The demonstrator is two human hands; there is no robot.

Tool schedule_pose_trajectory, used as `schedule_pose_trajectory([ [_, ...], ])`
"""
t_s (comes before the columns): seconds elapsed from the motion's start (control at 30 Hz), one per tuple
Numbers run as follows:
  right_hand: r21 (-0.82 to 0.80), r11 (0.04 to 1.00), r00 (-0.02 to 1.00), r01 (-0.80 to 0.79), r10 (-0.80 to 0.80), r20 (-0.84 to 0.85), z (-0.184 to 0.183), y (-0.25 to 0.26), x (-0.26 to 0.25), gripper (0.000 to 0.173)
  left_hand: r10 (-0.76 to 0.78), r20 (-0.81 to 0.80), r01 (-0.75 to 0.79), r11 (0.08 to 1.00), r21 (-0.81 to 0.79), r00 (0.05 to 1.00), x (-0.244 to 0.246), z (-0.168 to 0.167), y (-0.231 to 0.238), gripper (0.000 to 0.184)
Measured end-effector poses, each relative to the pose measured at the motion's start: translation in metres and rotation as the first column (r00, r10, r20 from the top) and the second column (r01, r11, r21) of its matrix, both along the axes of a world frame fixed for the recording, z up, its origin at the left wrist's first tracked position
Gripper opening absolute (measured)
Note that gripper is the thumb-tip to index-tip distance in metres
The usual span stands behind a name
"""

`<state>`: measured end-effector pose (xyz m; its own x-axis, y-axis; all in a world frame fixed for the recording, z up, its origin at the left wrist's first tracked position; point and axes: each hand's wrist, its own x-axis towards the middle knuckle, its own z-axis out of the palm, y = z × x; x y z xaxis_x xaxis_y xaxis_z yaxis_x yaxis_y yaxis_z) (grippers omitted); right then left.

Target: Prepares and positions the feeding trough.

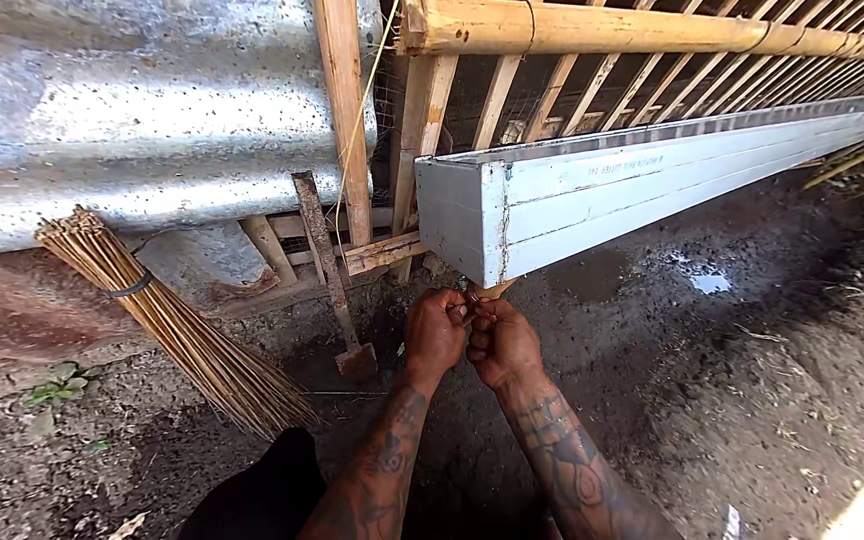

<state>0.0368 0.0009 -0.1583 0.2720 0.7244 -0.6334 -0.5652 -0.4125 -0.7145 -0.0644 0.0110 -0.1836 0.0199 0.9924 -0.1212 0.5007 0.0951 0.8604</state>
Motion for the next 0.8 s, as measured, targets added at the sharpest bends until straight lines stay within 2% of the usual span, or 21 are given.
schedule_pose_trajectory([
  [0.1, 0.007, 0.999, 0.999, 0.032, -0.032, 0.021, 0.001, 0.001, -0.008, 0.029, 0.015, 0.010, -0.015, 1.000, 0.026, 1.000, 0.003, -0.007, 0.002, 0.013],
  [0.3, -0.015, 0.998, 0.997, 0.066, -0.065, 0.048, 0.000, 0.002, -0.013, 0.027, 0.130, 0.084, -0.139, 0.984, 0.115, 0.988, 0.011, -0.013, 0.000, 0.010],
  [0.4, 0.000, 0.999, 0.998, 0.052, -0.052, 0.023, -0.002, 0.003, -0.013, 0.029, 0.122, 0.032, -0.125, 0.980, 0.156, 0.992, 0.007, -0.005, 0.006, 0.007],
  [0.5, -0.007, 0.998, 0.998, 0.058, -0.057, 0.027, -0.004, 0.000, -0.012, 0.031, 0.015, -0.043, -0.014, 1.000, 0.028, 0.999, -0.002, 0.009, 0.007, 0.010],
  [0.6, 0.010, 0.996, 0.995, 0.091, -0.091, 0.040, -0.005, 0.000, -0.014, 0.030, 0.039, -0.093, -0.041, 0.999, -0.018, 0.995, -0.013, 0.028, 0.006, 0.012],
  [0.67, 0.022, 0.994, 0.993, 0.107, -0.108, 0.045, -0.005, 0.000, -0.016, 0.030, 0.102, -0.106, -0.091, 0.991, 0.101, 0.989, -0.017, 0.030, 0.002, 0.024],
  [0.7, 0.025, 0.993, 0.992, 0.115, -0.116, 0.048, -0.004, 0.000, -0.017, 0.030, 0.108, -0.098, -0.088, 0.978, 0.190, 0.989, -0.018, 0.027, 0.001, 0.025],
  [0.73, 0.024, 0.992, 0.991, 0.121, -0.122, 0.052, -0.004, -0.001, -0.018, 0.030, 0.087, -0.093, -0.061, 0.965, 0.257, 0.992, -0.019, 0.023, 0.002, 0.021],
  [0.8, 0.022, 0.993, 0.990, 0.120, -0.121, 0.067, -0.004, -0.001, -0.019, 0.028, 0.034, -0.107, -0.002, 0.958, 0.287, 0.994, -0.017, 0.017, 0.003, 0.016],
])
